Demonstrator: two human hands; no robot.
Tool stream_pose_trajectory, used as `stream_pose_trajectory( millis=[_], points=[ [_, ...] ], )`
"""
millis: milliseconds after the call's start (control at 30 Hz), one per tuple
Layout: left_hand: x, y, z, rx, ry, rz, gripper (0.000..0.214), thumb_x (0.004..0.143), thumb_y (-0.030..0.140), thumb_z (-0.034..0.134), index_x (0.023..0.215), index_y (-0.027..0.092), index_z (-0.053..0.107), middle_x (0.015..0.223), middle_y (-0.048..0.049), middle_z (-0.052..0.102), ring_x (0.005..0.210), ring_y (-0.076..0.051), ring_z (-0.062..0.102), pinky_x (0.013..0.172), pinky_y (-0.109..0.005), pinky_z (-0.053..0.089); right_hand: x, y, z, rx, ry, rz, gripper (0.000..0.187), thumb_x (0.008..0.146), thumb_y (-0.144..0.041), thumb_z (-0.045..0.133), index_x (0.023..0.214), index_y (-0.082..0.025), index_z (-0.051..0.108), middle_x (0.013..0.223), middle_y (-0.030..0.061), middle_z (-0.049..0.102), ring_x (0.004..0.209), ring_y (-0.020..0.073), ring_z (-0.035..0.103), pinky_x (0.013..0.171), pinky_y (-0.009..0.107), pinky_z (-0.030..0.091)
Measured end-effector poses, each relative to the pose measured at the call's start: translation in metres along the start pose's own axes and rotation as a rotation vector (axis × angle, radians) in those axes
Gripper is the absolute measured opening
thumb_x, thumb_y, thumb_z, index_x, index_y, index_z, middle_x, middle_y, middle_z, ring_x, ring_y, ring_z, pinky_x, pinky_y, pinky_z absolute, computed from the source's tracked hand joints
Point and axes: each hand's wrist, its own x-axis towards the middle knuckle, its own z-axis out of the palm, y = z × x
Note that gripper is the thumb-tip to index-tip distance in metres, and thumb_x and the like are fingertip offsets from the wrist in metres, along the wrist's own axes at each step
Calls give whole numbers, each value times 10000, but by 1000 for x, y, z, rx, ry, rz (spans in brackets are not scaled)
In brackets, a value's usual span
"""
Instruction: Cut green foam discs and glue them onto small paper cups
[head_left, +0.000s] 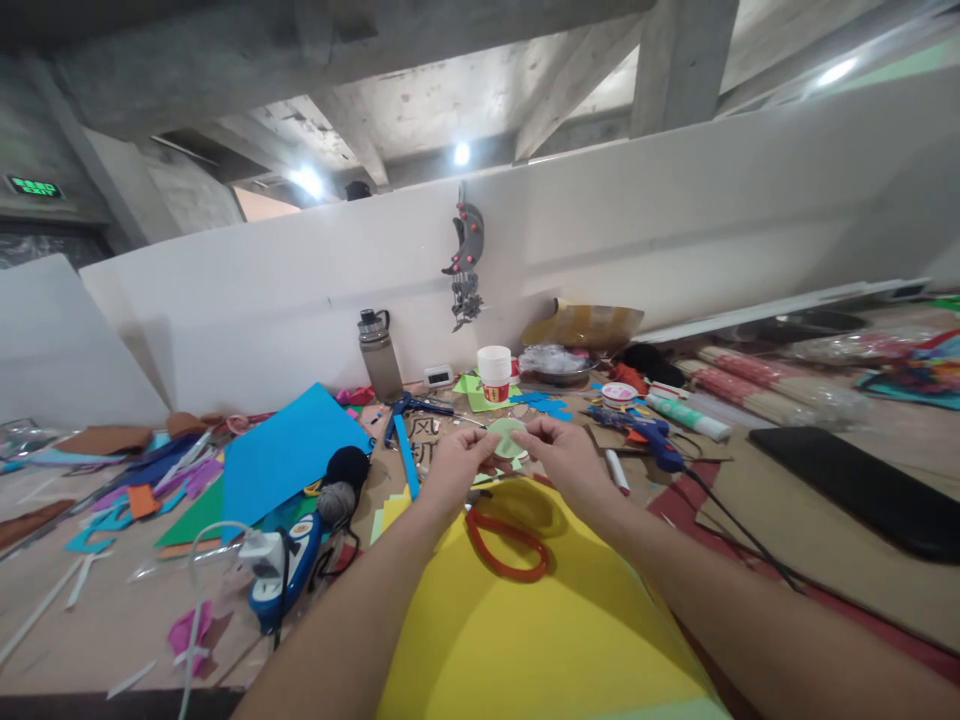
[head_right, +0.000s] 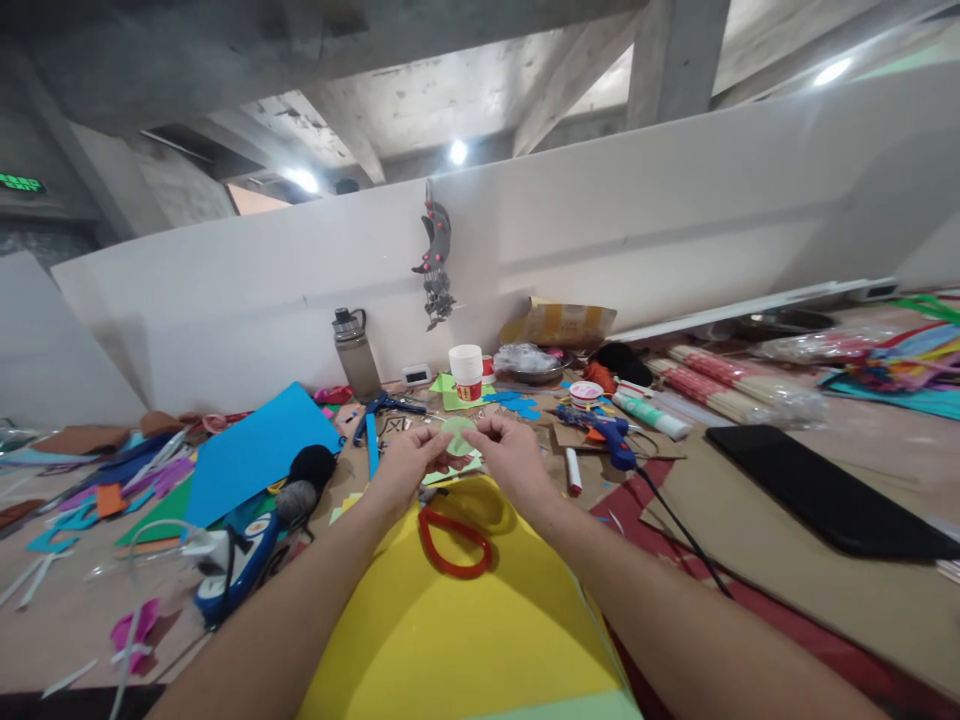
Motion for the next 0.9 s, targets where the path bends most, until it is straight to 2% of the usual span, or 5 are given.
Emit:
stream_pose_trajectory(
  millis=[133, 267, 367, 567, 900],
  points=[
    [2, 0, -3, -136, 17, -32, 367, 609, 444, 792, 708, 135, 622, 583, -36, 643, 487, -109, 586, 493, -208, 404, 7, 6, -2, 71, -55, -51, 342, 814, -517, 522, 807, -190, 619, 662, 3, 579, 543, 140, 500, 505, 265, 436],
    [2, 5, -6, -325, -48, -108, 345, 575, 327, 835, 788, 151, 629, 605, -10, 630, 474, -82, 553, 495, -201, 430, 11, 3, -6, -86, -42, -302, 354, 777, -366, 608, 1094, -208, 616, 1005, 68, 617, 756, 168, 554, 675, 299, 482],
    [0, 6, -6, -311, -104, -167, 356, 594, 318, 827, 836, 157, 620, 589, -5, 619, 452, -78, 531, 481, -200, 421, 10, -2, -8, -170, -78, -410, 257, 756, -313, 631, 987, -204, 661, 1075, 84, 600, 838, 182, 547, 736, 311, 464],
    [1, -2, -1, -220, -64, -16, 517, 712, 634, 620, 854, 138, 626, 658, -49, 651, 531, -115, 581, 489, -216, 389, 8, -1, -6, -70, -12, -223, 226, 731, -379, 641, 653, -191, 543, 629, -27, 513, 594, 132, 457, 601, 273, 393],
    [-4, 4, 1, 189, 72, 271, 266, 668, 393, 738, 687, 154, 621, 594, 1, 621, 541, -133, 599, 558, -252, 434, -5, -10, -1, -38, -71, -107, 244, 723, -425, 648, 759, -184, 646, 663, -2, 574, 575, 133, 477, 486, 239, 392]
  ],
)
